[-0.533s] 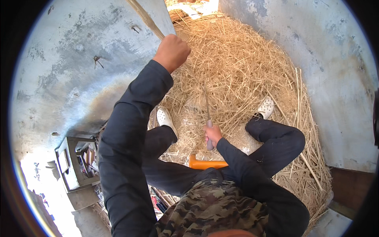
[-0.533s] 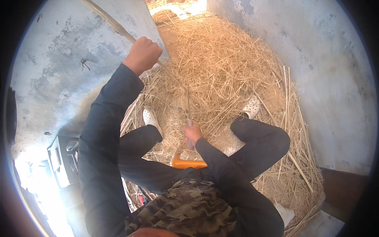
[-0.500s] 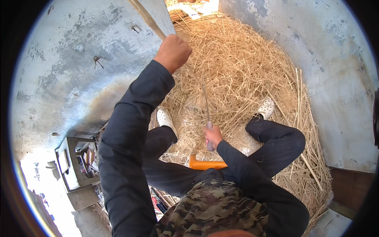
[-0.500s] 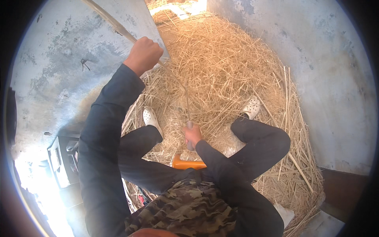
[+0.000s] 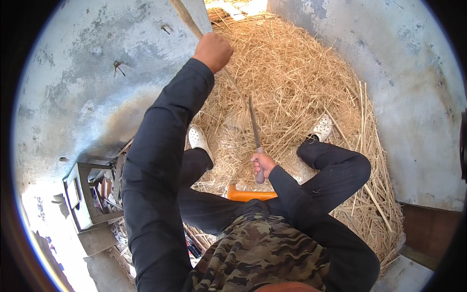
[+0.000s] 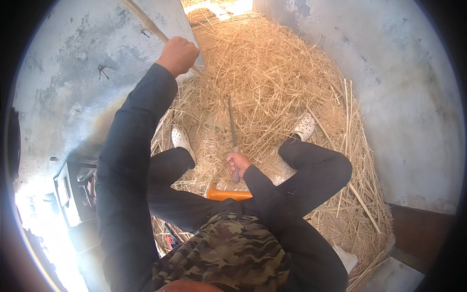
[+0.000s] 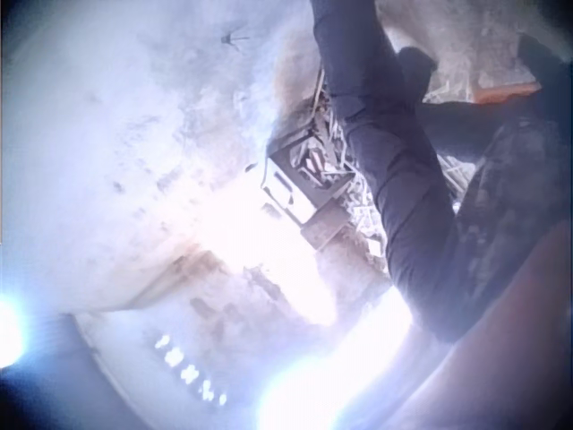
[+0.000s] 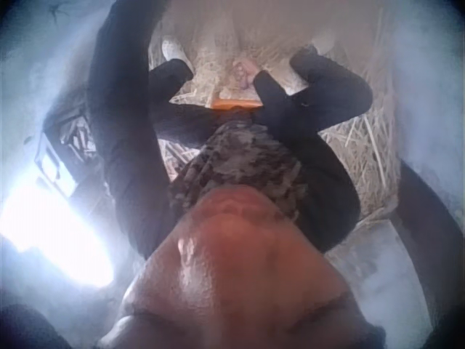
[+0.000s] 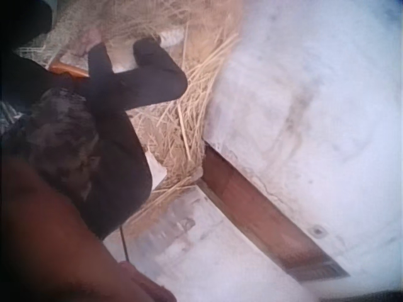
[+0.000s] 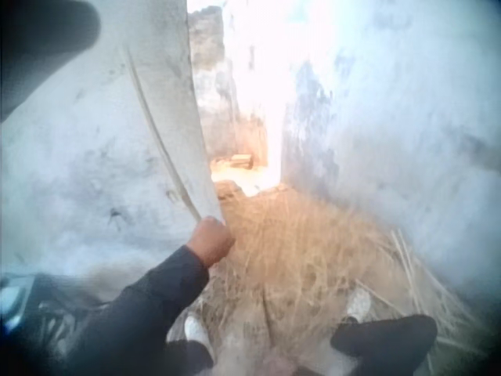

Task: The person sits on a straw-covered floor and uses a green utility knife to shave the bark off a long, thin wooden stick. They hold the stick with one hand and scrape the blade along its length with the other, occasionally rotating the stick to work on different sides.

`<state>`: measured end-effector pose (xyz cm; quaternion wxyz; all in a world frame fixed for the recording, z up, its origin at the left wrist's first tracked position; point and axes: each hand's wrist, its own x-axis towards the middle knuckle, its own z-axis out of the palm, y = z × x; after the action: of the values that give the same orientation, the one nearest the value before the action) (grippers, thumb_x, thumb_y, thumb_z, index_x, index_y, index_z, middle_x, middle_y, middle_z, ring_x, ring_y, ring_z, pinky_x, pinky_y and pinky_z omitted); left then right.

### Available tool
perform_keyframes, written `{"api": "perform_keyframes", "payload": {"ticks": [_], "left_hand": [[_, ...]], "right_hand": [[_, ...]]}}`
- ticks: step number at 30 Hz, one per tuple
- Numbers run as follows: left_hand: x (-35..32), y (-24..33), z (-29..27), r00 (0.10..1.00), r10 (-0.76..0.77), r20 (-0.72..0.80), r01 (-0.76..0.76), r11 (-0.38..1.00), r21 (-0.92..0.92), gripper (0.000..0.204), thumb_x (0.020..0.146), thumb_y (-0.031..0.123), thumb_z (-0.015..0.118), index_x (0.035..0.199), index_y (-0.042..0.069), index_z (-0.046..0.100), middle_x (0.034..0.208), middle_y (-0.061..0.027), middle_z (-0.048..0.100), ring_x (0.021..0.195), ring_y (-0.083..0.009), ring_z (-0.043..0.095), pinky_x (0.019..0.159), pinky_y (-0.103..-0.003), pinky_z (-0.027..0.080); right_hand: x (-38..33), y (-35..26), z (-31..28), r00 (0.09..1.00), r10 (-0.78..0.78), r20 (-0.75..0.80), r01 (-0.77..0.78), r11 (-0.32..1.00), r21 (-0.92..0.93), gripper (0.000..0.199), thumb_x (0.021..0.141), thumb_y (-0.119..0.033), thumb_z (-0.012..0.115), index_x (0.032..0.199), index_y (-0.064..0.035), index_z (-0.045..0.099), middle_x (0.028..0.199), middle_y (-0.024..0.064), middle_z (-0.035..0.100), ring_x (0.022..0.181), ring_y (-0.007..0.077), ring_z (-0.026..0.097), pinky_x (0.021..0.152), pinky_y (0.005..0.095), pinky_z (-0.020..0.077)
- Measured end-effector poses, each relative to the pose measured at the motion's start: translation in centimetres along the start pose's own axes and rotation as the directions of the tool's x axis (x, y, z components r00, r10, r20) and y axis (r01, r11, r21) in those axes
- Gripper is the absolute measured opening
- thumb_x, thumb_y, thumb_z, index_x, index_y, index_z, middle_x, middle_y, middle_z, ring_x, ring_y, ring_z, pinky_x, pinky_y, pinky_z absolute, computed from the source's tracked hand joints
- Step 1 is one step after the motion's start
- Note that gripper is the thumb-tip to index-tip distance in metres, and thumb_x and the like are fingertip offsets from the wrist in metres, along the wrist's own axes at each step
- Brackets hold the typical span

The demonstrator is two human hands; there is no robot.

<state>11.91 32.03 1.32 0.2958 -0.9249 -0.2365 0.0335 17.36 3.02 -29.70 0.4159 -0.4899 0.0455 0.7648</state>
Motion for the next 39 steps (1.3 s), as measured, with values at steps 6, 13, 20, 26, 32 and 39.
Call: {"api": "perform_keyframes", "payload": {"ticks": [6,13,20,26,32,39], "left_hand": [[0.7,2.4,-1.1,0.999,0.048,0.001,-0.048,0.997,0.058,0.020,0.083,0.018,0.059,0.067,0.018,0.071,0.072,-0.0005,0.070,0.072,-0.0189,0.068,0.060,-0.035,0.048],[2.1,2.3,-1.1,0.999,0.042,0.029,-0.045,0.995,0.088,0.022,0.086,0.020,0.057,0.071,0.019,0.072,0.074,0.0002,0.070,0.076,-0.0186,0.068,0.062,-0.035,0.048],[2.2,1.8,-0.1,0.995,0.032,-0.090,-0.033,0.999,-0.012,0.013,0.074,0.011,0.063,0.063,0.014,0.068,0.064,-0.0052,0.065,0.067,-0.0226,0.067,0.057,-0.037,0.050],[3.0,3.6,-0.9,0.993,0.078,-0.091,-0.072,0.995,0.067,0.017,0.078,0.014,0.062,0.063,0.016,0.068,0.068,-0.0026,0.068,0.066,-0.0189,0.066,0.058,-0.033,0.047],[3.7,3.8,-1.5,0.991,0.077,-0.106,-0.067,0.993,0.094,0.016,0.076,0.013,0.063,0.061,0.016,0.068,0.066,-0.0030,0.067,0.064,-0.0187,0.065,0.058,-0.033,0.046],[4.0,2.3,-2.3,0.996,0.068,0.058,-0.073,0.994,0.086,0.018,0.085,0.019,0.058,0.078,0.019,0.075,0.081,-0.0008,0.072,0.082,-0.0170,0.069,0.067,-0.033,0.051]], "right_hand": [[-5.8,-4.3,4.1,0.960,-0.281,-0.003,0.281,0.959,-0.020,0.019,0.081,-0.010,0.058,0.068,-0.0096,0.045,0.050,-0.0008,0.041,0.036,0.0123,0.040,0.037,0.0329,0.0377],[0.5,-1.4,2.2,0.690,-0.716,-0.105,0.539,0.606,-0.585,0.014,0.080,-0.011,0.060,0.079,0.0027,0.055,0.060,0.0088,0.058,0.047,0.0181,0.055,0.042,0.0359,0.0406],[4.2,1.7,-1.5,0.955,-0.173,-0.240,0.093,0.946,-0.311,0.012,0.080,-0.014,0.057,0.073,-0.0071,0.051,0.051,0.0051,0.047,0.037,0.0167,0.044,0.040,0.0370,0.0406],[0.2,-2.0,-0.4,0.981,0.025,0.195,-0.075,0.964,0.255,0.015,0.080,-0.011,0.052,0.068,-0.0131,0.044,0.052,-0.0025,0.040,0.041,0.0113,0.038,0.046,0.0299,0.0376],[-5.1,-4.0,3.2,0.991,-0.102,0.091,0.098,0.994,0.048,0.023,0.080,-0.009,0.054,0.062,-0.0118,0.040,0.047,-0.0030,0.038,0.038,0.0123,0.042,0.044,0.0323,0.0408],[0.6,-0.2,1.8,0.531,-0.847,-0.006,0.609,0.387,-0.692,0.017,0.081,-0.013,0.061,0.067,-0.0034,0.056,0.059,0.0060,0.058,0.046,0.0163,0.053,0.046,0.0344,0.0415]]}}
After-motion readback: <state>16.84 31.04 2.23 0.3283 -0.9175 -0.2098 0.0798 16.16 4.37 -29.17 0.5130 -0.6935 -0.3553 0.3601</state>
